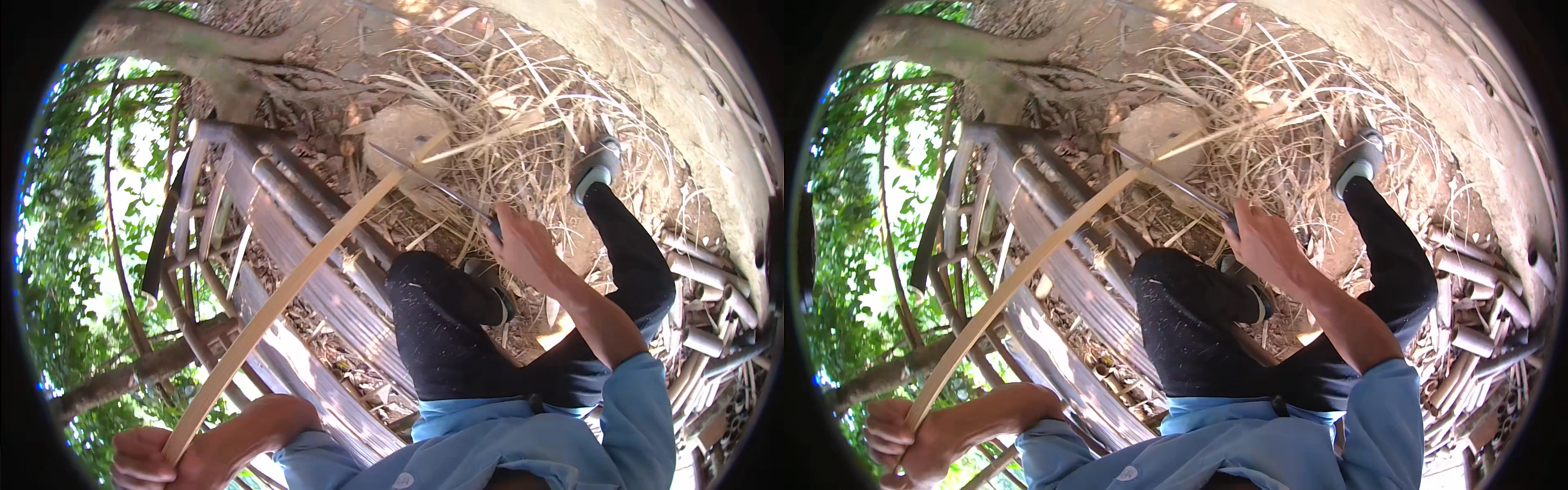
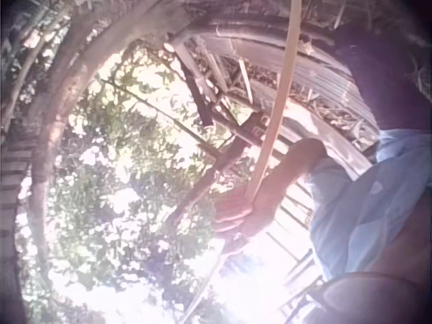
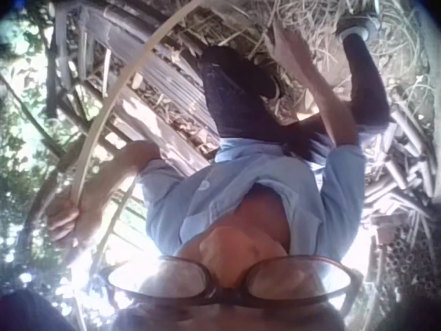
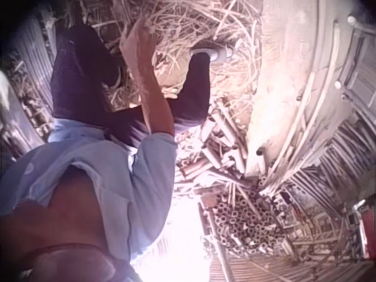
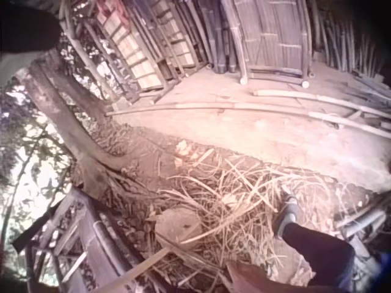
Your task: The person shaves a thin strip of bamboo using a knife, repeatedly drawing the blade along the length of the wood while holding it over a bamboo structure.
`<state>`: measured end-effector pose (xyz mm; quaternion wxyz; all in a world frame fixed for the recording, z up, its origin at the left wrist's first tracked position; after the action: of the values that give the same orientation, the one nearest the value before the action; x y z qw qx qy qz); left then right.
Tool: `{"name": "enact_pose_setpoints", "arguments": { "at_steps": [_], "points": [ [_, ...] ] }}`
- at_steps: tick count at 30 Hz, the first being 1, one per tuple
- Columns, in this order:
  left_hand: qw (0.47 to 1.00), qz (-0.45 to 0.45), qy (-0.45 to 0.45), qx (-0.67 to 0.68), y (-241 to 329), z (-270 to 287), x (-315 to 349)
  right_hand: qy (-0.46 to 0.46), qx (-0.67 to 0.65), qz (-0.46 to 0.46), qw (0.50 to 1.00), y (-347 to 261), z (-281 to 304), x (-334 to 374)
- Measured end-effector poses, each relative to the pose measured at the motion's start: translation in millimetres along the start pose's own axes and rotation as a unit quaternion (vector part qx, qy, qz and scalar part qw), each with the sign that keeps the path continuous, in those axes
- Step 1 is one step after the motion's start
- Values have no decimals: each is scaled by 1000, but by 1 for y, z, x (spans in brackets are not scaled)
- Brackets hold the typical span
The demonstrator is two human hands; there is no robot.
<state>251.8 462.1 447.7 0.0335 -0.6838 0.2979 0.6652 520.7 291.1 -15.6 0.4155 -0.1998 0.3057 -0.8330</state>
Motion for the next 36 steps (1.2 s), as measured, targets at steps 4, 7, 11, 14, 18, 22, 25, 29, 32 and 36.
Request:
{"name": "enact_pose_setpoints", "arguments": {
  "at_steps": [4, 7, 11, 14, 18, 22, 25, 29, 32, 36],
  "points": [
    [996, 8, -5, 84, 23, 32, -17, -13, -28, 24, 999, -17, -11, 9],
    [985, 89, 76, 125, -11, 9, 38, -12, -53, 22, 998, -15, -30, 5],
    [998, 37, 39, 30, -20, -17, 74, -63, -119, 30, 990, -71, 2, 8],
    [996, 36, 76, -17, -5, -29, 91, -22, -160, 173, 972, -159, 47, 32],
    [996, 35, 37, 70, -5, -50, 98, -30, -151, 273, 949, -200, 79, 51],
    [998, 31, 7, 52, -5, -55, 94, -33, -34, 127, 991, -122, 29, -5],
    [998, 44, 7, 46, 4, -47, 94, -22, -181, 148, 972, -135, 36, 10],
    [998, 5, -34, 58, -6, -55, 95, -37, -146, 164, 975, -143, 31, 10],
    [998, -26, 22, 48, -12, -71, 99, -32, -105, 64, 992, -51, -18, -27],
    [996, -71, 18, 51, -3, -54, 100, -44, -137, 118, 982, -84, -16, -20]
  ]
}}
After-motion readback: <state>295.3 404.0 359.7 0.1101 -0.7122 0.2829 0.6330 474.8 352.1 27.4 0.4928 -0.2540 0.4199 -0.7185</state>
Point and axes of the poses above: each hand's wrist, its own x-axis away from the middle knuckle, its own z-axis out of the back of the hand, y = z × x, the point moved 9 cm from there along -x, towards the middle knuckle, and after that the axes turned 2 degrees about -y, right-handed, at the moved point
